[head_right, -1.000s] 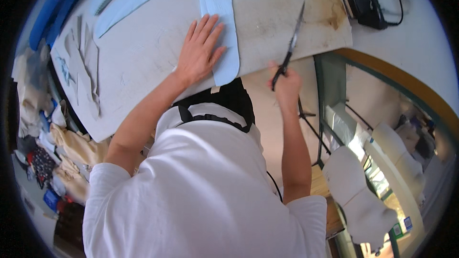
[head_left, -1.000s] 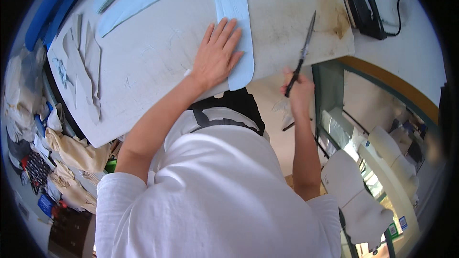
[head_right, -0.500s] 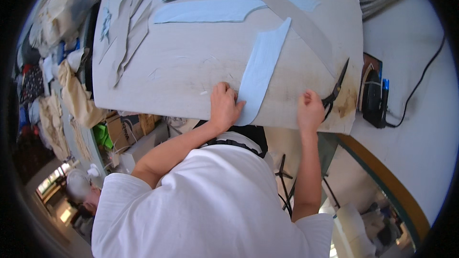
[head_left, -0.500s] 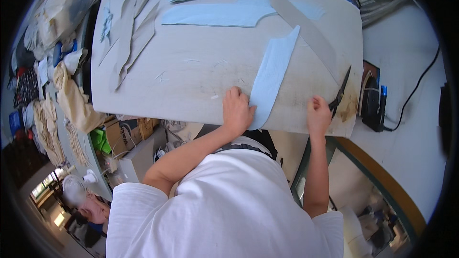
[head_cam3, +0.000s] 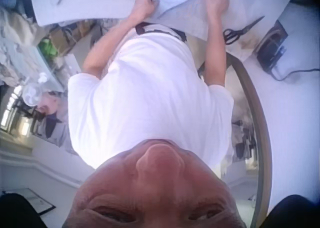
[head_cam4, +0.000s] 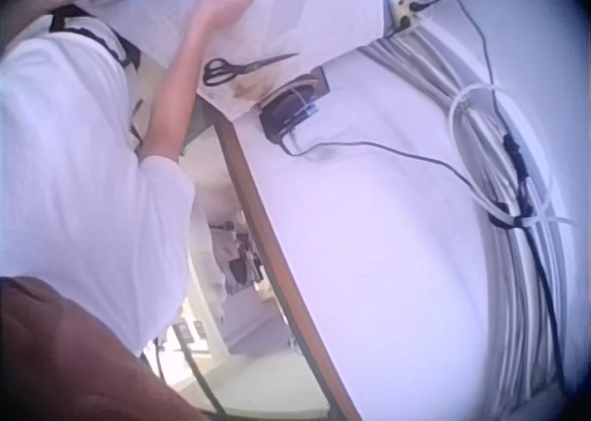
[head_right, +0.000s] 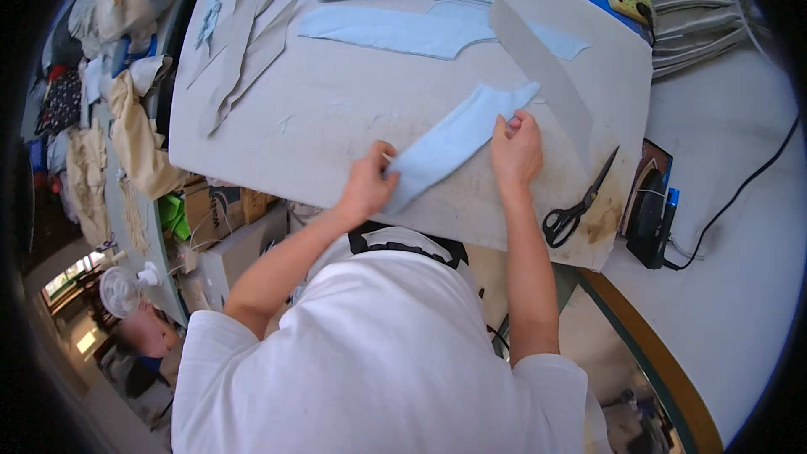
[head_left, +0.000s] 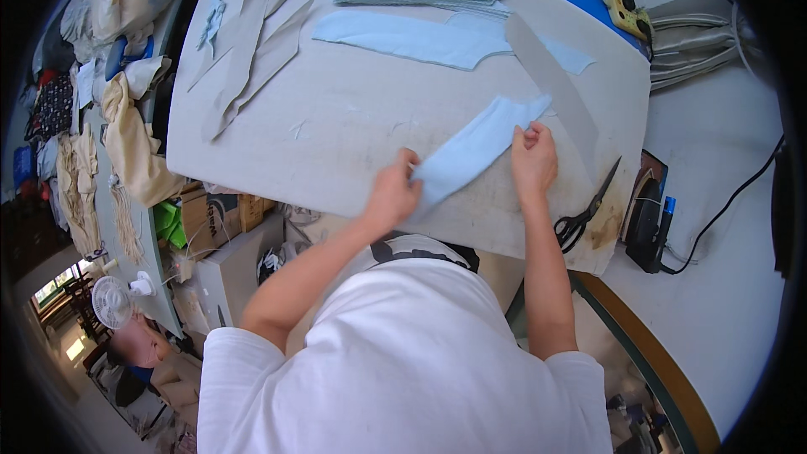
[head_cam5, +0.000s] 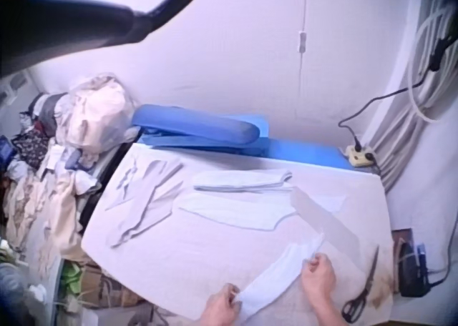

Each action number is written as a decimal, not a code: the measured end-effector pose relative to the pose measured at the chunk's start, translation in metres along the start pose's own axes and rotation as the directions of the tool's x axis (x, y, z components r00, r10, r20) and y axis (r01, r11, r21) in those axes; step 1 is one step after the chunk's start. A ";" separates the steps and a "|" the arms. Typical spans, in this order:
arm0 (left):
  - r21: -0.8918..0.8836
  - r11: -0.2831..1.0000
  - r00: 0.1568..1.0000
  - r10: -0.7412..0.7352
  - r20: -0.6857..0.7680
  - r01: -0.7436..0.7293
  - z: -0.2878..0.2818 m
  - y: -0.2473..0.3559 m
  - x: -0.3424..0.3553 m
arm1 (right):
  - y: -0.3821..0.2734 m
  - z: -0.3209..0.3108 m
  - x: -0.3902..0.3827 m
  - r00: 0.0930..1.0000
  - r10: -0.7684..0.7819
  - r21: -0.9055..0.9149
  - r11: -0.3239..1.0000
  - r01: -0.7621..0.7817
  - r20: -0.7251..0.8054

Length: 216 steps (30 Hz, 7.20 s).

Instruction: The person uses shears to cut light blue fabric pieces on a white table, following a paper pattern. They repeatedly align the pattern, cut the fabric, and remove the pattern to reveal the cut shape. The person also handles a beige cloth and stacks the cut fabric pieces.

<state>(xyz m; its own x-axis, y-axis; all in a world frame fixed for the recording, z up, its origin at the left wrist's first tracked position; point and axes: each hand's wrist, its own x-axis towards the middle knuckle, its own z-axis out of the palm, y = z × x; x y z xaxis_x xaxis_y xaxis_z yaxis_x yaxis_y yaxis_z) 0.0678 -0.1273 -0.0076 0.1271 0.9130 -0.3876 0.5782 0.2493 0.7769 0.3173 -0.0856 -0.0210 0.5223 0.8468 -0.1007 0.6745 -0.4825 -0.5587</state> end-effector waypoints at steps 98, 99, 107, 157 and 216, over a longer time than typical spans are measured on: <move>-0.679 0.582 0.871 -0.454 0.187 0.449 -0.035 -0.049 -0.034 | 0.048 -0.030 -0.007 0.885 -0.461 0.001 0.887 0.462 -0.061; -0.686 0.579 0.872 -0.458 0.174 0.441 -0.030 -0.051 -0.036 | 0.046 -0.028 0.004 0.876 -0.481 -0.063 0.876 0.479 -0.031; -0.690 0.608 0.858 -0.512 0.038 0.393 -0.003 -0.056 -0.036 | 0.041 -0.019 0.039 0.917 -0.343 -0.191 0.905 0.381 0.205; 0.440 0.830 0.793 0.506 -0.339 -0.341 -0.163 -0.144 0.057 | 0.015 0.013 -0.160 0.782 0.079 0.255 0.921 -0.295 0.619; 0.345 0.937 0.937 0.077 -0.342 0.049 -0.141 -0.138 0.011 | -0.019 0.026 -0.085 0.937 -0.239 -0.182 0.940 0.289 0.254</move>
<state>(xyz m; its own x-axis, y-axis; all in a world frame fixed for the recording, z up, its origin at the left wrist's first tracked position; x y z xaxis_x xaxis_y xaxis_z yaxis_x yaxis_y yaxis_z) -0.1243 -0.1059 -0.0486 -0.1119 0.9847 -0.1338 0.8265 0.1670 0.5377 0.2461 -0.1429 -0.0235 0.1961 0.9658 -0.1699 0.8797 -0.2498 -0.4047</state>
